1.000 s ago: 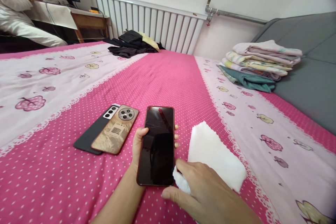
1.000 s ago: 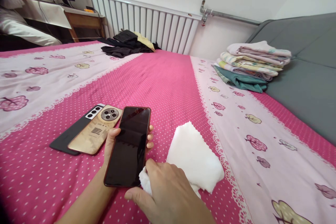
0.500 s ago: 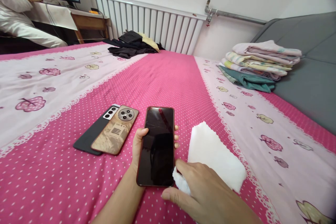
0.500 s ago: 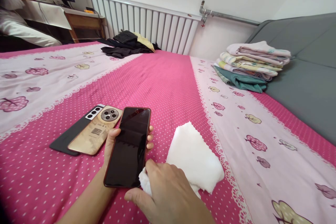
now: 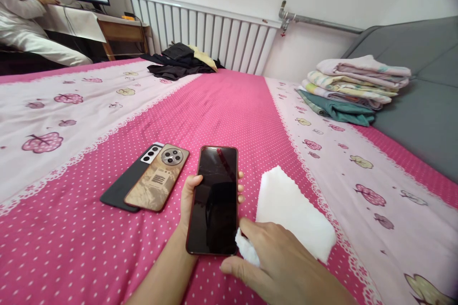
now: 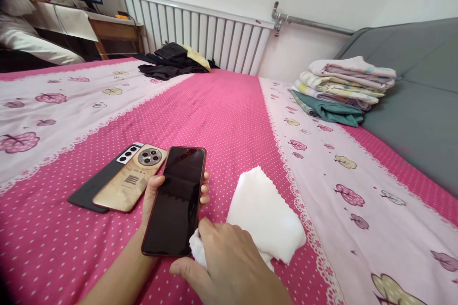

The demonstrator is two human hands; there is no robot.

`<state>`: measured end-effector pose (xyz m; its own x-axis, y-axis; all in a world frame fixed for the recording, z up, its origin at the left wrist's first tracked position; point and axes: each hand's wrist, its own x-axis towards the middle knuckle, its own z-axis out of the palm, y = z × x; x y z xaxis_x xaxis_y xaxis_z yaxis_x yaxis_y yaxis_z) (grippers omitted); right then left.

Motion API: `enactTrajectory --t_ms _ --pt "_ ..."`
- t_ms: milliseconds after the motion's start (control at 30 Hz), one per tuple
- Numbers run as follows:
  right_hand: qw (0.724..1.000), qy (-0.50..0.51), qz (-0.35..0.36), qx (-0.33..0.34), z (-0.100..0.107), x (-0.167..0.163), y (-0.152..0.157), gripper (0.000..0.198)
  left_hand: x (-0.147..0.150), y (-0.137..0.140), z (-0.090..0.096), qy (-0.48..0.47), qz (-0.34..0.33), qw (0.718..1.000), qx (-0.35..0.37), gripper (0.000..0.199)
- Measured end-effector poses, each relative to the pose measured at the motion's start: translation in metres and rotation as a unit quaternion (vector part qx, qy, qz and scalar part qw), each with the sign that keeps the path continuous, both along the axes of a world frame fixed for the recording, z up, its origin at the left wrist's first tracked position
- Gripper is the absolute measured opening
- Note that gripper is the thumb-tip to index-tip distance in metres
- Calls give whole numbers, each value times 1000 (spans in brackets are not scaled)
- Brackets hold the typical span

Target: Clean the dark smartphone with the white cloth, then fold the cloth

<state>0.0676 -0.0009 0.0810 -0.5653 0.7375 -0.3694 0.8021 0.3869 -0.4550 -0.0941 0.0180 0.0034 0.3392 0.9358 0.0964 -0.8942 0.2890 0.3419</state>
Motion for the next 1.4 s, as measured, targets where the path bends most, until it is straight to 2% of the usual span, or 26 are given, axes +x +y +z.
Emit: enactTrajectory --t_ms 167,267,333,433,500,567,667,767,933,1067,1167,1267,1400 --pt "1000 7 5 15 -3 4 2 28 -1 2 -1 2 -6 1000 -4 60" --pt "998 31 -30 38 -3 8 8 29 1 5 2 37 -17 997 -60 64" --pt "993 47 -87 70 -1 11 13 34 5 6 4 65 -20 992 -109 66" --pt "975 72 -169 122 4 13 19 37 14 9 5 88 -8 981 -170 57" --pt "969 99 -180 135 8 13 20 33 20 9 5 100 4 976 -193 50" --pt "971 131 -157 123 9 12 19 26 26 10 5 106 16 974 -202 46" --pt "971 189 -94 117 7 7 17 18 33 9 9 98 29 973 -208 42" --pt "958 248 -38 139 -1 2 16 14 36 9 12 92 21 974 -207 43" --pt "941 313 15 130 -14 -2 16 9 36 13 8 130 1 977 -171 54" --pt "936 332 8 121 -18 -3 17 11 36 11 1 140 -19 980 -143 64" --pt "929 344 -17 134 -18 -5 20 10 40 5 -1 126 6 983 -134 63" --pt "918 357 -53 167 -18 -5 24 9 47 0 3 117 42 983 -136 60" --pt "897 359 -99 236 -16 -2 28 8 55 -4 11 119 23 986 -115 64"
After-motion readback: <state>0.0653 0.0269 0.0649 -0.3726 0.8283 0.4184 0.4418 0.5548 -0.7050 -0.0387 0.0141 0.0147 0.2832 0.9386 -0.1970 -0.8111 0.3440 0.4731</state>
